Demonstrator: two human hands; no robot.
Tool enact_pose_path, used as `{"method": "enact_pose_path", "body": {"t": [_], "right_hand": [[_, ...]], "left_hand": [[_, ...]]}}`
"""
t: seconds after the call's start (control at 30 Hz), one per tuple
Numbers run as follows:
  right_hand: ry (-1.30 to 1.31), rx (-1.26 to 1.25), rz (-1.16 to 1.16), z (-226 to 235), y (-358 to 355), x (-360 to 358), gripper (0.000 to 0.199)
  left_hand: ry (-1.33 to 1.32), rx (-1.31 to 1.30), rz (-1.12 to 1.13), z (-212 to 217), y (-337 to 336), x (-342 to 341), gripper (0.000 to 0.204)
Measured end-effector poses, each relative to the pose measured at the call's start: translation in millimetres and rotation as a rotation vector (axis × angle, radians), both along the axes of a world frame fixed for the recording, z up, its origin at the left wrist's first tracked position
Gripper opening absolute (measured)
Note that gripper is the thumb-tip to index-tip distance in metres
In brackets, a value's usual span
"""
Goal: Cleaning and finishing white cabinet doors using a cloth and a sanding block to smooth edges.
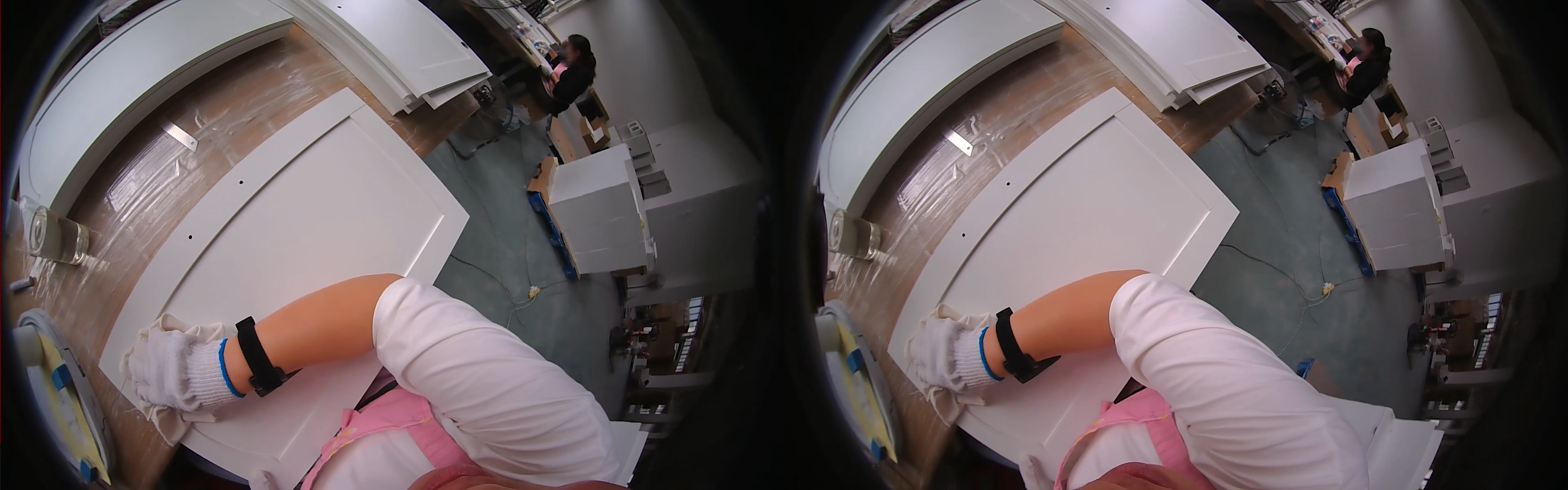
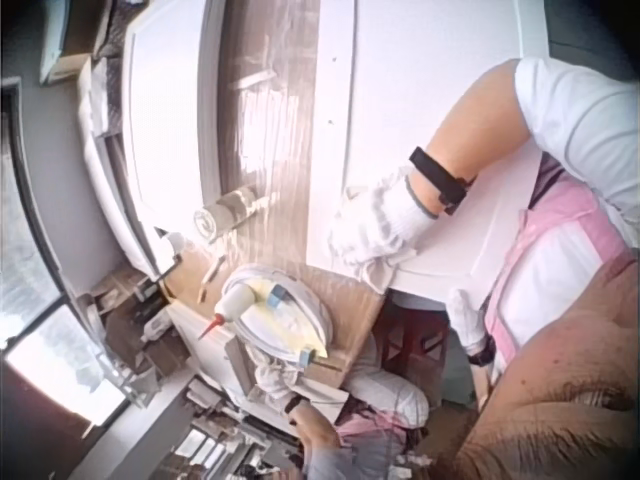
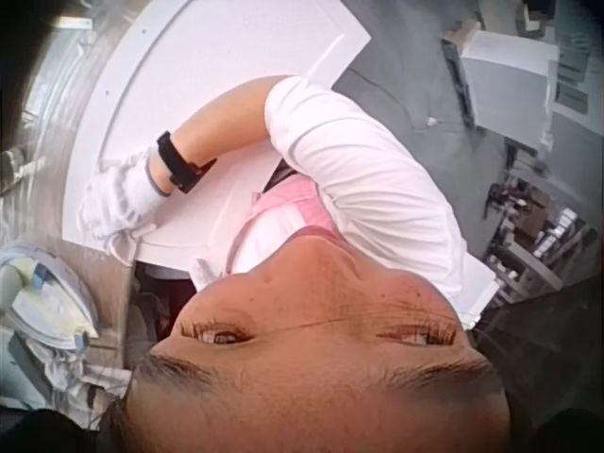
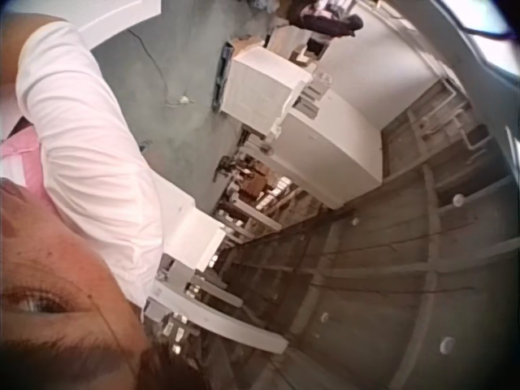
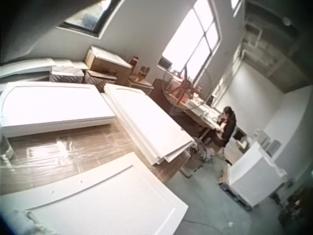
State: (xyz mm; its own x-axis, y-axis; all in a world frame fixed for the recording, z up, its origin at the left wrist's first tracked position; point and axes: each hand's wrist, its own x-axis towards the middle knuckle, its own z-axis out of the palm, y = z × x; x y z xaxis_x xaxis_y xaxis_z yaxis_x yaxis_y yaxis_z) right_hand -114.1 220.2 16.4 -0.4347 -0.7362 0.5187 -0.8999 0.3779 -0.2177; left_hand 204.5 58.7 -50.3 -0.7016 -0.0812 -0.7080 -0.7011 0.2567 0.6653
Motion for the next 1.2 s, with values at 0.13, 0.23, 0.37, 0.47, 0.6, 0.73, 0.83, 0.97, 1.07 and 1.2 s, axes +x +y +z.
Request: {"method": "enact_pose_path", "body": {"t": [0.13,0.23,0.37,0.47,0.6,0.73,0.83,0.97,1.07,1.2], "right_hand": [[-0.189,0.111,0.068,6.5,20.2,-4.6,0.025],[-0.288,0.173,-0.074,18.5,65.4,-12.9,0.036],[-0.360,0.302,-0.310,29.6,142.4,-35.4,0.049],[-0.360,0.354,-0.695,31.9,211.4,-55.3,0.057],[-0.231,0.499,-1.159,17.6,294.0,-92.2,0.063],[-0.313,0.522,-1.274,11.8,272.0,-90.1,0.066],[-0.248,0.495,-1.088,10.2,218.1,-71.4,0.072],[-0.274,0.533,-0.689,27.1,104.8,-12.6,0.073],[-0.140,0.417,-0.361,20.7,51.8,20.6,0.067],[-0.107,0.335,-0.049,29.4,12.7,44.8,0.060]], "left_hand": [[-0.020,0.180,0.332,40.0,42.9,-14.6,0.062],[0.178,0.634,0.542,32.5,51.8,-30.4,0.040],[0.242,0.500,0.634,26.3,58.0,-27.8,0.042],[0.233,0.599,0.649,39.4,56.1,-31.6,0.041],[0.180,0.691,0.679,40.9,56.9,-33.0,0.042],[0.236,0.659,0.639,27.7,60.9,-38.5,0.046],[0.206,0.741,0.588,42.3,55.9,-42.4,0.045],[0.241,0.742,0.643,58.3,47.0,-27.0,0.054],[0.192,0.744,0.645,57.1,48.7,-16.8,0.057],[0.185,0.727,0.631,60.9,62.9,-18.9,0.051]]}}
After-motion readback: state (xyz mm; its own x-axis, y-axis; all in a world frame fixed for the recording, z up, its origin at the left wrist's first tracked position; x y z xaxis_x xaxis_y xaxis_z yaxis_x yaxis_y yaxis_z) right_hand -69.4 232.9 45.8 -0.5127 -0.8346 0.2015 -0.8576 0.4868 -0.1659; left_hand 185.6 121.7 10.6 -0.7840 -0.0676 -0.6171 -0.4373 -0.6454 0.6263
